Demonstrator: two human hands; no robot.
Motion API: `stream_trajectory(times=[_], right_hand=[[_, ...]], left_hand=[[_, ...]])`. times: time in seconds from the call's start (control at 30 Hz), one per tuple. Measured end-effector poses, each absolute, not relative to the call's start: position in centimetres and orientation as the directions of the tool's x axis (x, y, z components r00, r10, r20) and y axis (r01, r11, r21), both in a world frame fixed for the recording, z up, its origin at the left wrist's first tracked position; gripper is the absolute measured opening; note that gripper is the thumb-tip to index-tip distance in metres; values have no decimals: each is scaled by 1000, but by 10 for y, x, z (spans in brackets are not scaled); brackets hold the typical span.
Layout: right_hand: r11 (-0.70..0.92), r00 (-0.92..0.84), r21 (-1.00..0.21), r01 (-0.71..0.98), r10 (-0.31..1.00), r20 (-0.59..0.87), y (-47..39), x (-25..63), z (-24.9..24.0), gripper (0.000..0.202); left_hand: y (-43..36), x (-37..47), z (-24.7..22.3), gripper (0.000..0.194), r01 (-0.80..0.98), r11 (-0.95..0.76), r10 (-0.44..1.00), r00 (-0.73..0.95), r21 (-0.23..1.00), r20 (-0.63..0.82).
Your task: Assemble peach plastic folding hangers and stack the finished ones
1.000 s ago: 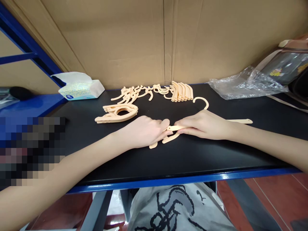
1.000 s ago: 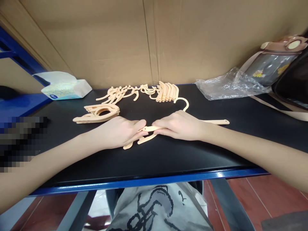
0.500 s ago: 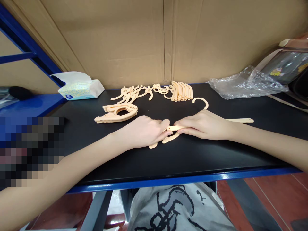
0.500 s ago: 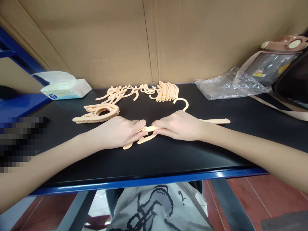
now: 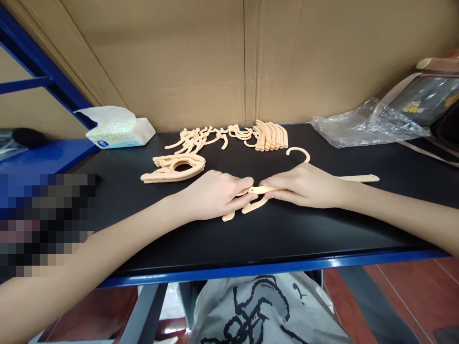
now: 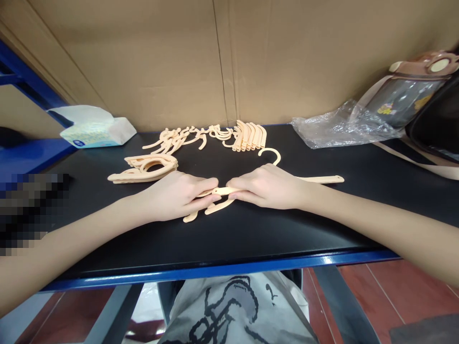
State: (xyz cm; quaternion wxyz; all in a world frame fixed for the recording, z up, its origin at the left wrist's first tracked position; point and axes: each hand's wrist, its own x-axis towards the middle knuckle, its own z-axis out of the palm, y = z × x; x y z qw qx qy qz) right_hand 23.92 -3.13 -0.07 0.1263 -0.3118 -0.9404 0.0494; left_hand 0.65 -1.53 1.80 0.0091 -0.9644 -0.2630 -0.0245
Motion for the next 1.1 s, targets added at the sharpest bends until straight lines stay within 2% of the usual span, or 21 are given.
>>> stream_trajectory(times=[0.33, 0.7, 1.1], right_hand=[[800, -774, -170, 576, 600, 200, -31, 240, -1, 36], [797, -778, -151, 585, 604, 172, -32, 240, 1, 29], [795, -778, -152, 588, 607, 161, -32, 240, 3, 32]], left_hand=[[-16, 6, 19, 37, 527, -839, 538, 841, 133, 64], [-15, 6, 16, 34, 515, -854, 520, 850, 77, 81], [-15, 7, 18, 36, 492, -870, 494, 867, 39, 67]])
